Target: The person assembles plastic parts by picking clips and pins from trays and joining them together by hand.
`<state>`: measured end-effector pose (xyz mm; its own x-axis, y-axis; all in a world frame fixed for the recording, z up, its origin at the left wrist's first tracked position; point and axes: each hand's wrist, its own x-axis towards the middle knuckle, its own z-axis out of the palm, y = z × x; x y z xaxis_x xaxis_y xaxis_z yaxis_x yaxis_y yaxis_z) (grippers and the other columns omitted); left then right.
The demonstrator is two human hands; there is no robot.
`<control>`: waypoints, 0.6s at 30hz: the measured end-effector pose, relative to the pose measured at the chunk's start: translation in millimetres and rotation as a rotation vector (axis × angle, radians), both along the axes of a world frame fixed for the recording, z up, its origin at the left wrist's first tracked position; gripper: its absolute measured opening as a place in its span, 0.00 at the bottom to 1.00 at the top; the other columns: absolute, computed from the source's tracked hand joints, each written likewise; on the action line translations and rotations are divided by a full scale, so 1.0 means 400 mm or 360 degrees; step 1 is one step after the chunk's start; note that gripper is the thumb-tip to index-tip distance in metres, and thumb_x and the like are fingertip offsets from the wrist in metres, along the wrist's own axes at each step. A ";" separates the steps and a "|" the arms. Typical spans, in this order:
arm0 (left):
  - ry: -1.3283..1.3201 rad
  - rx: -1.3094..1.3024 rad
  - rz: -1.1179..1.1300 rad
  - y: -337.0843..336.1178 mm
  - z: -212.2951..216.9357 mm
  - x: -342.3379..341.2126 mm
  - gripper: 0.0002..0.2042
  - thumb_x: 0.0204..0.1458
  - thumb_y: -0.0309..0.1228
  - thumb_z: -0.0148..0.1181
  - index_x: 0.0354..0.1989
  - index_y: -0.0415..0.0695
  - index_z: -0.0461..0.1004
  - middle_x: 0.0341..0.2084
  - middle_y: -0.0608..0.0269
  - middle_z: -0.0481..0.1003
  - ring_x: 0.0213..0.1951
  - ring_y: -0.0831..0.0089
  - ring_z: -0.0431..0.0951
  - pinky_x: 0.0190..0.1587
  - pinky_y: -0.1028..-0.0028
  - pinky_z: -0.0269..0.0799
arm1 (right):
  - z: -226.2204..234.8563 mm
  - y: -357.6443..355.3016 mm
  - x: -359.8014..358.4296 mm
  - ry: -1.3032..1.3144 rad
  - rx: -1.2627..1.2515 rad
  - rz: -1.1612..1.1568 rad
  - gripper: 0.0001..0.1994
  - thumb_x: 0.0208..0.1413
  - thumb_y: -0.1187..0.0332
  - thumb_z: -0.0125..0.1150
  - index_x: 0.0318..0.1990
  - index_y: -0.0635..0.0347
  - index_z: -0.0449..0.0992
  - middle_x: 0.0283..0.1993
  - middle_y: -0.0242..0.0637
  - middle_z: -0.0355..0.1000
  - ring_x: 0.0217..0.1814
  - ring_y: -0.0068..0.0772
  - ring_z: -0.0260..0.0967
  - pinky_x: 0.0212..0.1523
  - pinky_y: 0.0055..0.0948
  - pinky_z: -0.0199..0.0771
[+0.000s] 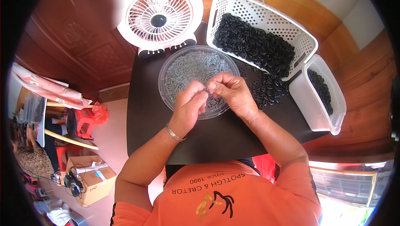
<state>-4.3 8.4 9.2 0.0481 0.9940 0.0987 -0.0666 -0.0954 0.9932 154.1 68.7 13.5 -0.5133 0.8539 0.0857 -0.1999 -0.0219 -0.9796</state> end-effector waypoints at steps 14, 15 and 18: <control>0.0030 -0.0004 0.0030 -0.002 -0.007 -0.001 0.09 0.57 0.34 0.49 0.31 0.41 0.67 0.18 0.68 0.67 0.20 0.81 0.66 0.23 0.81 0.61 | 0.009 -0.009 0.004 -0.0277 0.0258 -0.0083 0.06 0.58 0.71 0.58 0.32 0.64 0.74 0.28 0.25 0.70 0.31 0.13 0.62 0.34 0.19 0.66; 0.0044 0.0010 0.0033 -0.002 -0.008 -0.001 0.09 0.57 0.34 0.49 0.30 0.41 0.67 0.18 0.68 0.67 0.19 0.82 0.66 0.23 0.82 0.61 | 0.010 -0.011 0.000 -0.0246 0.0234 -0.0061 0.06 0.58 0.71 0.58 0.31 0.64 0.74 0.28 0.25 0.70 0.31 0.13 0.62 0.34 0.19 0.66; 0.0027 -0.0002 0.0029 -0.001 -0.005 0.000 0.09 0.57 0.34 0.49 0.30 0.41 0.67 0.17 0.68 0.67 0.19 0.82 0.66 0.22 0.82 0.61 | 0.002 -0.011 0.000 -0.0238 0.0270 -0.0078 0.06 0.58 0.71 0.58 0.31 0.64 0.74 0.28 0.25 0.70 0.31 0.13 0.62 0.34 0.19 0.66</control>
<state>-4.1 7.8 7.0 0.0317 0.9948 0.0966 -0.0483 -0.0950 0.9943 154.0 64.4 14.1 -0.4893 0.8580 0.1563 -0.0488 0.1520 -0.9872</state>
